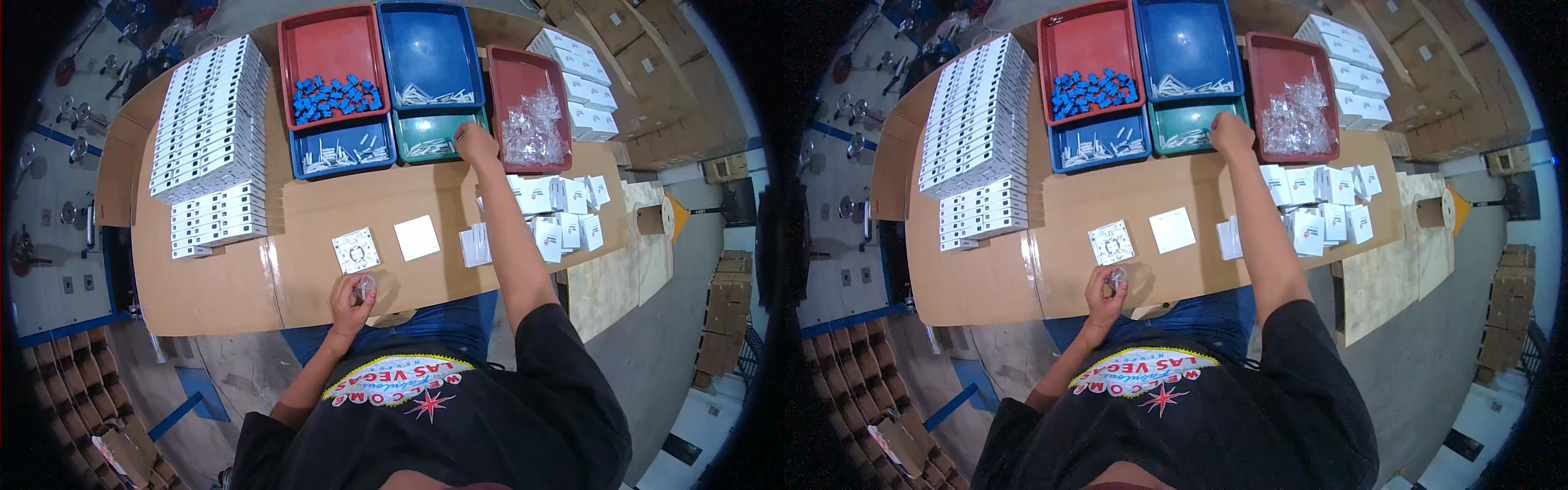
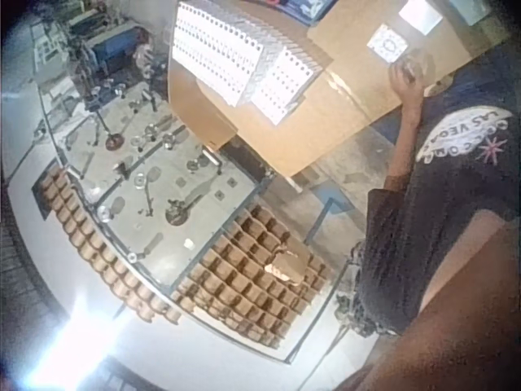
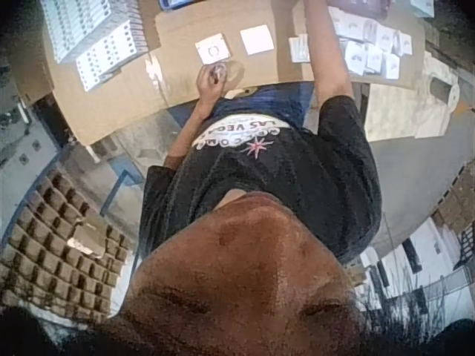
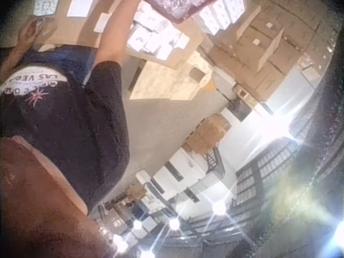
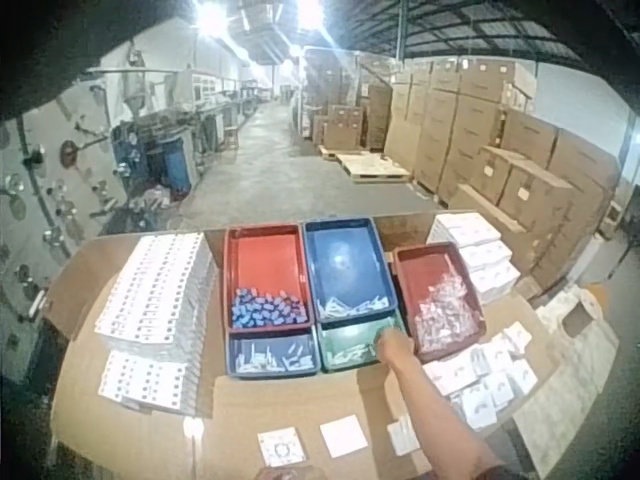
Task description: The person assembles small electrical components by placing a white plastic piece and a blue plastic piece into a small white box. They then close the box and place it on a stack of similar boxes. The person repeats this process multiple times.
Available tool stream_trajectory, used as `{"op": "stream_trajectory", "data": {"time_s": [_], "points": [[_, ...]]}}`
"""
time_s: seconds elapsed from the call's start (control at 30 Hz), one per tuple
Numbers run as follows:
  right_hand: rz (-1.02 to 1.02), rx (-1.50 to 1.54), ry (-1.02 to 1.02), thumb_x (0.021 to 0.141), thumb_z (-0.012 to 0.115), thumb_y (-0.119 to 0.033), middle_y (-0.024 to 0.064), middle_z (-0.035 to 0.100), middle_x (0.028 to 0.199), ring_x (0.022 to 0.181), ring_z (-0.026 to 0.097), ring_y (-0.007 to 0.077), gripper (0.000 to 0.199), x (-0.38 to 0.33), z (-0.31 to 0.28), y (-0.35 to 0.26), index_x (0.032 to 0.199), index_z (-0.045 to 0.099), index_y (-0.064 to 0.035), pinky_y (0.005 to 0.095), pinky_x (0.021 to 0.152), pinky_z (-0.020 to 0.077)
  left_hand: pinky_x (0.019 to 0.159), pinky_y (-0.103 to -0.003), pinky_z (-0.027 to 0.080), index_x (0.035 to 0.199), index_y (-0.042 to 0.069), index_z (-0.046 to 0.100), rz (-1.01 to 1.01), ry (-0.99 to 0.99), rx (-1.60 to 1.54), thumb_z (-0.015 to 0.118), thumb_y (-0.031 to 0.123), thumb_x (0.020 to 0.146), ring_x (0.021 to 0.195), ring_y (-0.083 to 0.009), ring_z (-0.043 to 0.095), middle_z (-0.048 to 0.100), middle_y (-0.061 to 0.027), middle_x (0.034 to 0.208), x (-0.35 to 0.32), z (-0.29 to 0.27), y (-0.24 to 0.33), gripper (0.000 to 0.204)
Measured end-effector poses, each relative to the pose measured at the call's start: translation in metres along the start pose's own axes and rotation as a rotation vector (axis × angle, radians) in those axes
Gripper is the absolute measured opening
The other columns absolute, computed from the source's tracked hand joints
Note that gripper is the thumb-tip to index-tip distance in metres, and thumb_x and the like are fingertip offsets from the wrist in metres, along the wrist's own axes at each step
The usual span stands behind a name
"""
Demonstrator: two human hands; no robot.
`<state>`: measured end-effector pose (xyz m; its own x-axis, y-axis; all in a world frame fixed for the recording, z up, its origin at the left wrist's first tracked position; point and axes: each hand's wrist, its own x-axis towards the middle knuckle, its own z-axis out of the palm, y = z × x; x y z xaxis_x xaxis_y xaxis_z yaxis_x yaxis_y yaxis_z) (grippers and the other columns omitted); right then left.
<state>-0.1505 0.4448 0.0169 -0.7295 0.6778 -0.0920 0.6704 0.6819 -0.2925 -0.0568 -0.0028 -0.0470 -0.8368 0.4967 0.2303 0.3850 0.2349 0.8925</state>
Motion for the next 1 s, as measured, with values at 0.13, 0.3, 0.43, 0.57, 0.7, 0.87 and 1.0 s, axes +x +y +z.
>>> {"op": "stream_trajectory", "data": {"time_s": [0.13,0.3,0.43,0.57,0.7,0.87,1.0], "points": [[-0.028,-0.084,0.008,0.083,0.074,-0.02,0.0119,0.077,0.103,0.103,0.072,0.0356,0.019,0.012,0.03,0.006,0.102,0.077,-0.0185,0.047,0.087,0.057,0.073,-0.038,0.053,0.109,0.002,0.068,0.018,0.015,0.008,0.08,0.013,0.084,0.085,-0.0299,0.065,0.067,-0.0138,0.097,0.001,0.001,0.0,0.03],[-0.032,0.044,0.066,0.085,0.066,-0.014,0.0153,0.077,0.105,0.102,0.073,0.0353,0.021,0.004,0.007,0.002,0.103,0.076,-0.0174,0.0488,0.087,0.0564,0.072,-0.038,0.052,0.109,0.001,0.068,0.02,0.025,0.004,0.081,0.012,0.083,0.084,-0.0296,0.065,0.067,-0.0135,0.097,0.003,0.002,-0.001,0.031],[-0.016,0.175,0.108,0.086,0.068,-0.019,0.0144,0.077,0.1,0.099,0.073,0.0347,0.024,-0.005,-0.021,0.004,0.109,0.075,-0.0199,0.049,0.085,0.0566,0.071,-0.037,0.052,0.11,0.001,0.068,0.001,0.025,-0.004,0.081,0.011,0.082,0.083,-0.0291,0.065,0.067,-0.0134,0.097,0.004,0.004,-0.003,0.033],[-0.218,0.562,0.03,0.089,0.073,-0.015,0.0086,0.077,0.096,0.087,0.073,0.0215,0.024,-0.05,-0.027,-0.016,0.114,0.072,-0.0122,0.0362,0.077,0.0563,0.071,-0.037,0.052,0.109,0.001,0.068,-0.008,0.058,0.073,0.084,0.011,0.079,0.083,-0.0284,0.065,0.067,-0.0139,0.098,-0.001,0.003,-0.006,0.035],[-0.316,0.947,-0.182,0.091,0.074,-0.006,0.0044,0.075,0.093,0.08,0.066,0.008,0.02,-0.152,-0.002,-0.047,0.111,0.07,-0.0029,0.0233,0.071,0.0513,0.075,-0.038,0.054,0.11,0.003,0.068,0.019,0.081,0.034,0.088,0.017,0.077,0.086,-0.0295,0.067,0.069,-0.0129,0.1,0.005,0.001,0.004,0.04],[-0.267,0.902,-0.394,0.092,0.076,-0.006,0.0032,0.073,0.09,0.073,0.06,0.0041,0.019,-0.242,0.02,-0.083,0.108,0.07,-0.0004,0.0214,0.064,0.0468,0.077,-0.036,0.054,0.113,0.003,0.069,0.036,0.075,0.053,0.086,0.014,0.08,0.089,-0.0267,0.068,0.07,-0.0114,0.103,0.008,-0.006,0.013,0.039],[-0.278,0.861,-0.446,0.091,0.076,-0.007,0.0016,0.071,0.086,0.065,0.05,0.0037,0.017,-0.267,0.034,-0.093,0.106,0.07,-0.0012,0.022,0.058,0.0411,0.075,-0.038,0.054,0.111,0.004,0.07,0.064,0.105,0.077,0.087,0.022,0.079,0.088,-0.0289,0.067,0.07,-0.0107,0.102,0.009,-0.005,0.011,0.04]]}}
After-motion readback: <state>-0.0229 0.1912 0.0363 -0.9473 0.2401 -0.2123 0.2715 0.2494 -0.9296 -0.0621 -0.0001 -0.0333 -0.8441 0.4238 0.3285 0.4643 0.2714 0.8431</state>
